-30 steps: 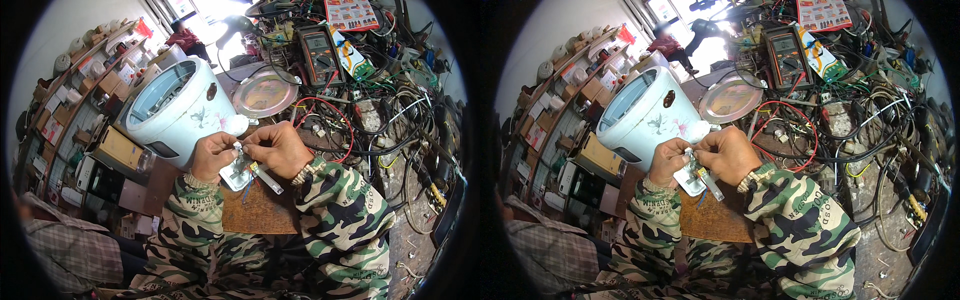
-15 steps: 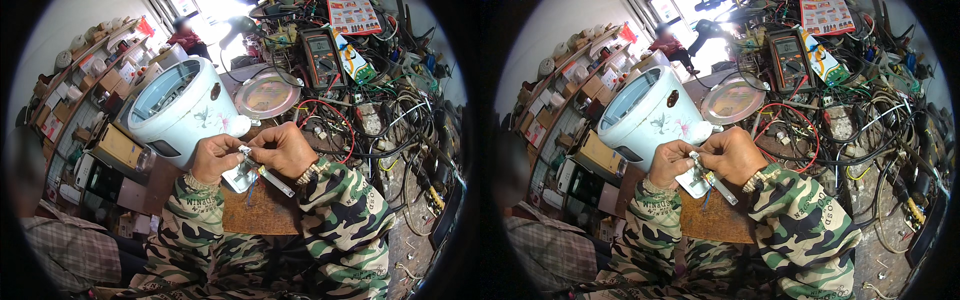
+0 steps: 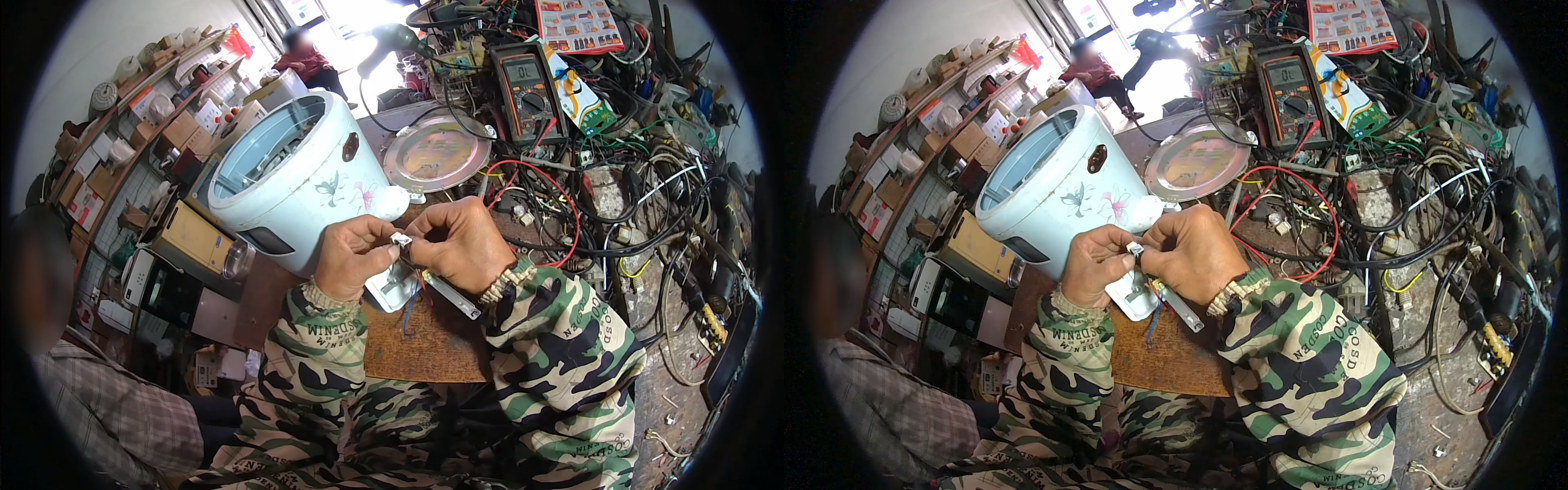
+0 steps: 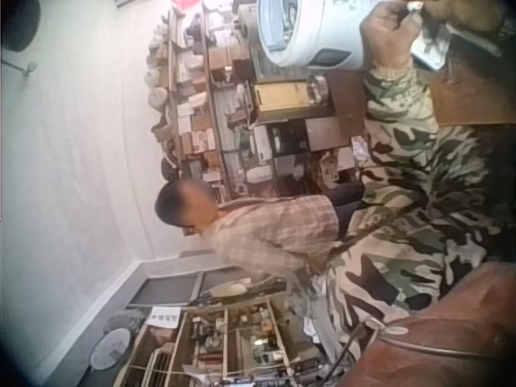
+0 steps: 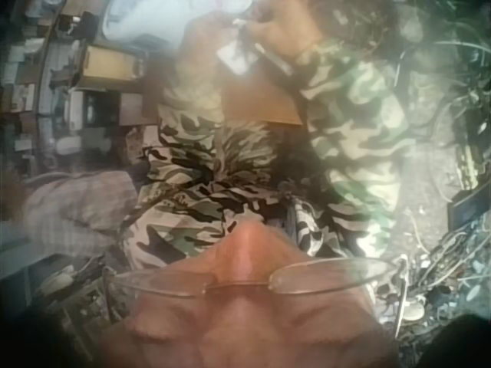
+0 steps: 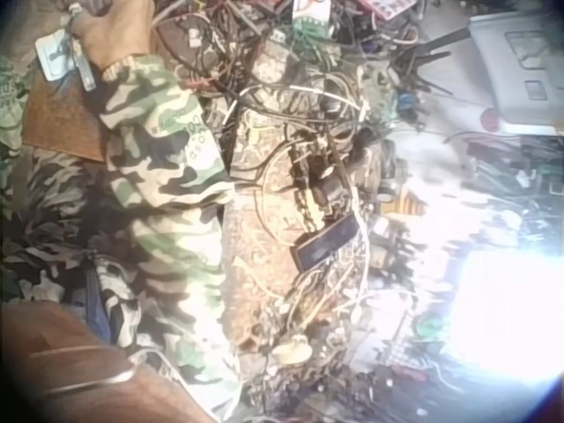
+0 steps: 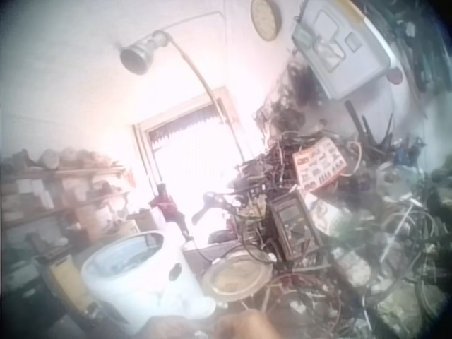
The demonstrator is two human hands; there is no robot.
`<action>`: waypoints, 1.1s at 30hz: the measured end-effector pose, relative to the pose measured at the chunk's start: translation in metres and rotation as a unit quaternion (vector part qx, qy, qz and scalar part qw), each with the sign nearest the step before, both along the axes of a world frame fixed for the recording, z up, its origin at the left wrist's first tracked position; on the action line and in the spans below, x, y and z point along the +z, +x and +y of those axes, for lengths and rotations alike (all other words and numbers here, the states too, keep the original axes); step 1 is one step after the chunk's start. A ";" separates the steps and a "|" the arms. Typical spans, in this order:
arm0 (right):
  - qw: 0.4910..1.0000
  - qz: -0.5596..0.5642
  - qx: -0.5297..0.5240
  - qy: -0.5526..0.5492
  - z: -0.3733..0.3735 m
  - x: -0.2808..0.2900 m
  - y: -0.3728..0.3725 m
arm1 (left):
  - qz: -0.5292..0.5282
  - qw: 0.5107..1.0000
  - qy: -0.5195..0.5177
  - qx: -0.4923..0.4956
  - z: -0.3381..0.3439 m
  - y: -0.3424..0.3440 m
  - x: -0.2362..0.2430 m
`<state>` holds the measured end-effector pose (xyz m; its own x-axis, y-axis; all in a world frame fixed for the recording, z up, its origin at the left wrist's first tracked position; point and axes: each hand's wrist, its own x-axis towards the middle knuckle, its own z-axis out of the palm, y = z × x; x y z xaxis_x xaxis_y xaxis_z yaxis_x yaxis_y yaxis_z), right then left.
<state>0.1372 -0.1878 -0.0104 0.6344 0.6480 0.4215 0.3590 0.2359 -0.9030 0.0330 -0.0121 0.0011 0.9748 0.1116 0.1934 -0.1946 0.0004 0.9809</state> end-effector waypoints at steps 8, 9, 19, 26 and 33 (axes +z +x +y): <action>0.998 0.049 0.038 0.018 0.005 -0.010 0.006 | 0.029 0.999 -0.029 0.029 0.005 0.003 -0.007; 0.998 0.043 0.036 0.023 0.005 -0.012 0.007 | 0.031 0.998 -0.032 0.034 0.004 0.003 -0.006; 0.998 0.037 0.048 0.030 0.007 -0.013 0.008 | 0.032 0.999 -0.038 0.015 0.001 0.002 0.000; 0.995 0.048 0.092 0.000 -0.003 -0.001 0.007 | 0.029 0.999 -0.035 0.024 0.002 0.001 -0.003; 0.996 0.036 0.062 0.046 0.003 -0.008 0.008 | 0.024 0.999 -0.033 0.016 0.003 0.000 -0.002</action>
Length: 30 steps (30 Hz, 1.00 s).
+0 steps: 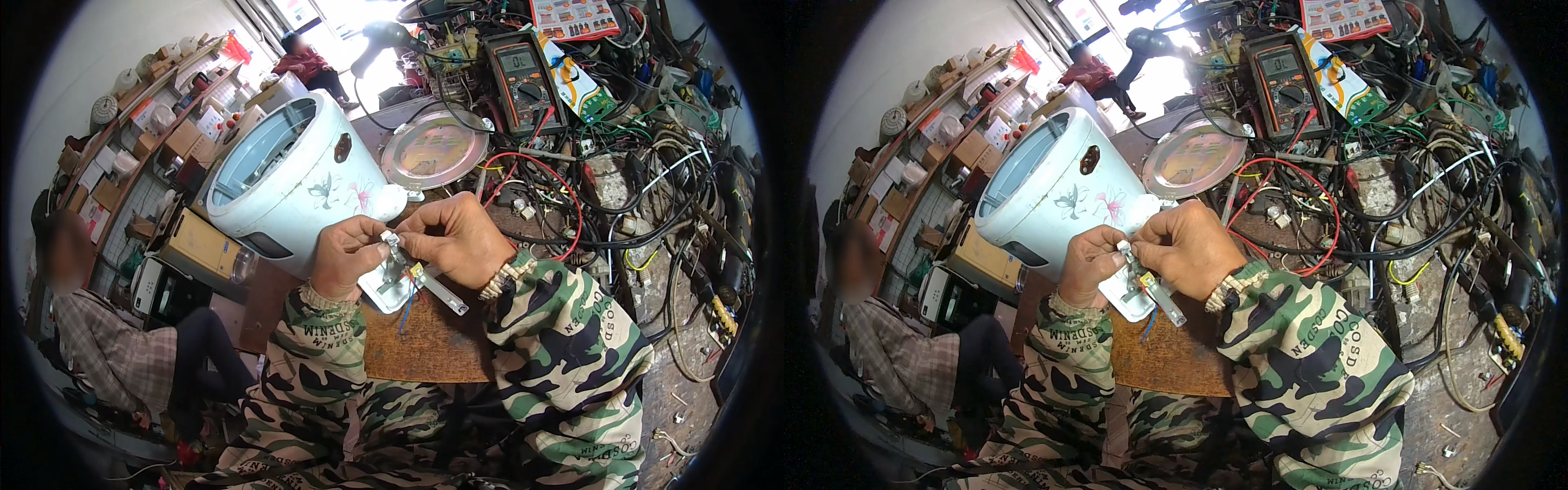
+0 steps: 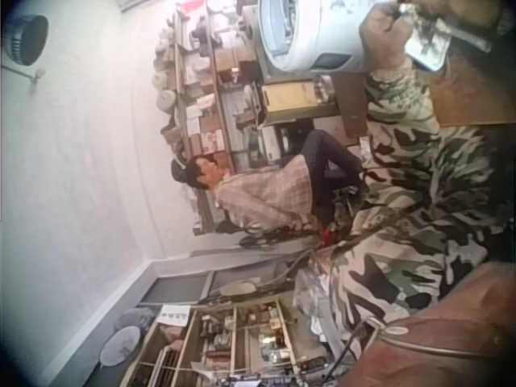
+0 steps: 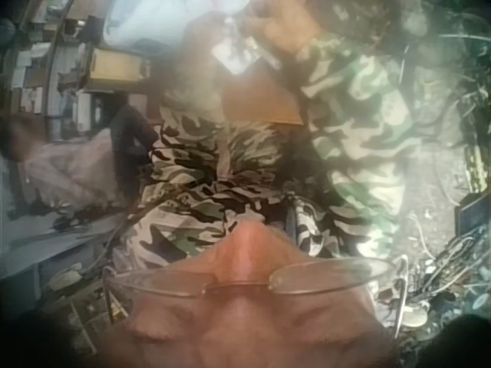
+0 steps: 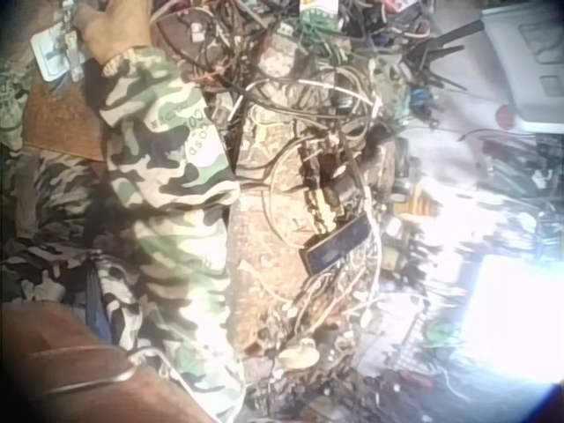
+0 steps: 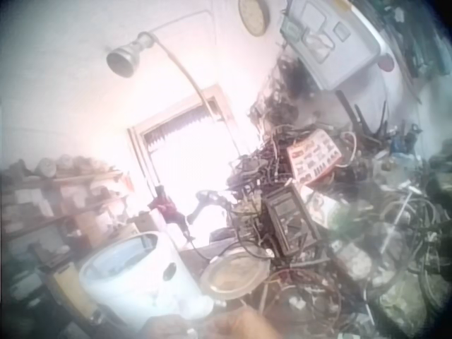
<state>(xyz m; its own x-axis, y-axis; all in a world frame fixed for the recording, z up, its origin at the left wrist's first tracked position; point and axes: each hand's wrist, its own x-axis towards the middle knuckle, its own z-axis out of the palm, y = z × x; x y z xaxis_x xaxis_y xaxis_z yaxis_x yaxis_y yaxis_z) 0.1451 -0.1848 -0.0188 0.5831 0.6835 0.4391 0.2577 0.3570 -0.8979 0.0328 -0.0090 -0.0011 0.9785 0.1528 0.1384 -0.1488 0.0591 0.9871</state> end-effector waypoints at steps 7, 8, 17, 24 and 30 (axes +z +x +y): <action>0.999 -0.010 -0.042 -0.003 0.005 -0.003 -0.002 | -0.018 1.000 0.001 -0.013 -0.001 -0.001 0.000; 0.999 -0.013 -0.044 0.002 0.005 -0.002 -0.003 | -0.023 1.000 0.007 -0.015 -0.001 0.000 -0.001; 1.000 0.003 -0.013 -0.015 0.001 0.001 -0.001 | -0.026 1.000 0.013 -0.004 0.000 -0.001 -0.002; 0.998 -0.001 0.004 -0.068 0.001 -0.004 0.004 | -0.016 1.000 0.003 -0.007 -0.002 0.004 -0.004; 1.000 0.013 -0.022 -0.006 0.009 -0.007 0.000 | -0.017 1.000 0.002 -0.003 -0.003 -0.001 0.001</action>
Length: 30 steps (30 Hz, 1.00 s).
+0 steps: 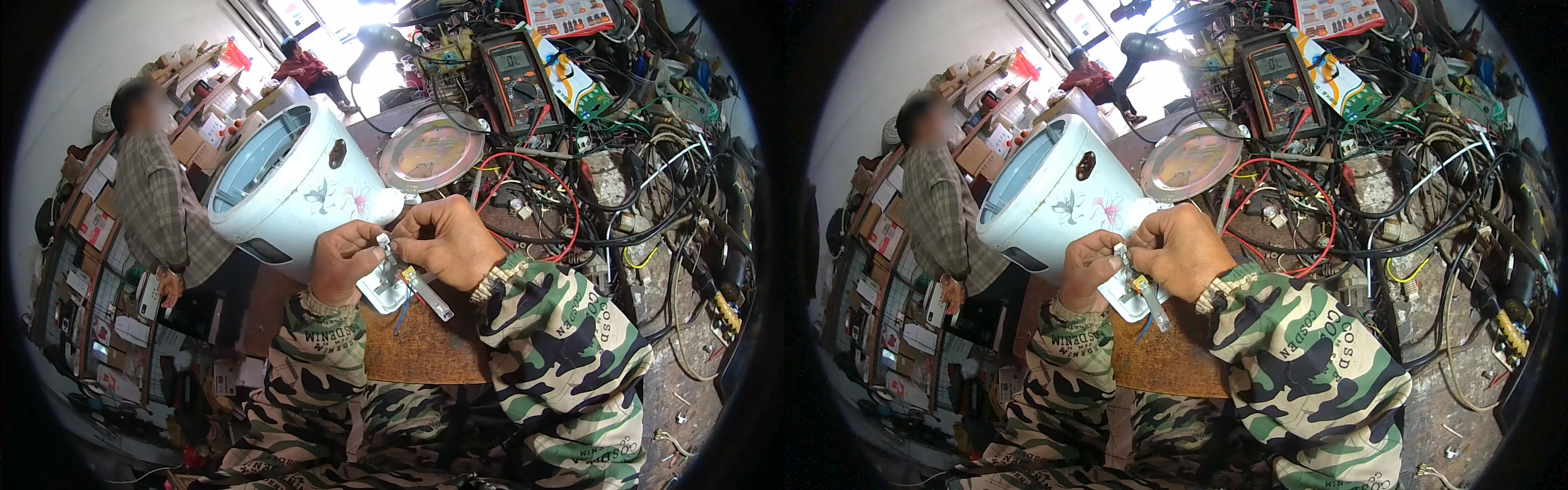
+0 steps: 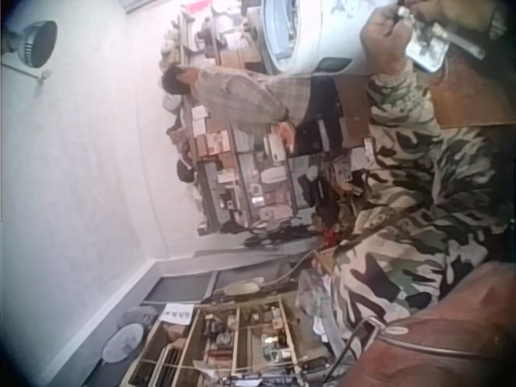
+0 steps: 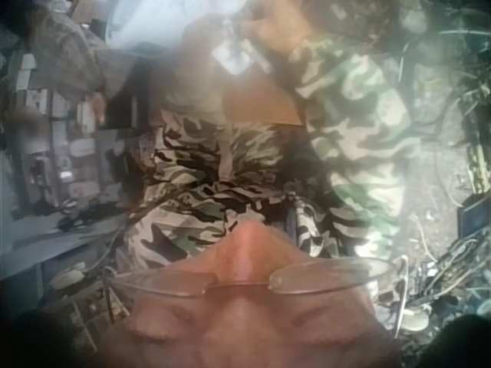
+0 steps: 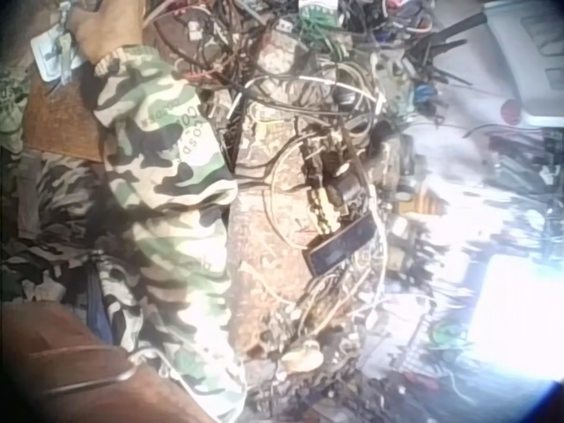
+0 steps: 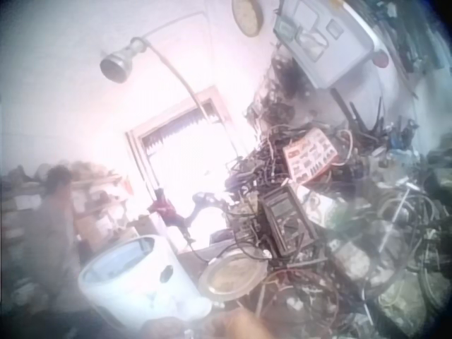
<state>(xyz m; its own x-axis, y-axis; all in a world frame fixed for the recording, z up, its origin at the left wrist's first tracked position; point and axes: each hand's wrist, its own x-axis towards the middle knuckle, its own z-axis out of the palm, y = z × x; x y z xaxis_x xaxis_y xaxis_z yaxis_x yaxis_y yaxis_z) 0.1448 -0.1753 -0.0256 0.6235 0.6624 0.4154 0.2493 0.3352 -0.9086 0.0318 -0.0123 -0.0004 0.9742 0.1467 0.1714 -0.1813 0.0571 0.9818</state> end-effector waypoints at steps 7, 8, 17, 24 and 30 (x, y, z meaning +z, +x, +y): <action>1.000 0.018 0.005 -0.021 -0.003 0.002 -0.002 | 0.005 1.000 0.006 0.002 0.002 0.001 -0.002; 0.999 0.021 0.001 -0.024 -0.005 0.001 -0.001 | 0.005 1.000 0.004 -0.005 0.002 0.004 -0.004; 0.999 0.029 0.030 -0.012 0.003 0.003 -0.006 | 0.009 1.000 -0.012 -0.015 0.008 -0.007 0.000; 0.999 0.031 0.013 -0.021 -0.003 0.003 -0.003 | 0.007 0.999 -0.020 -0.040 0.005 0.001 -0.001; 0.999 0.023 -0.006 -0.023 -0.013 0.004 0.002 | 0.018 0.999 -0.019 -0.033 0.000 0.010 -0.002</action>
<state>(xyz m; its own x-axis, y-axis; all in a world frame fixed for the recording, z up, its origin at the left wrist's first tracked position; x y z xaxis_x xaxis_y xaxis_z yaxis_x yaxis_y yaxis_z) 0.1465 -0.1879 -0.0214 0.6489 0.6725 0.3561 0.2107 0.2909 -0.9333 0.0422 -0.0121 -0.0021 0.9874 0.0869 0.1319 -0.1408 0.1049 0.9845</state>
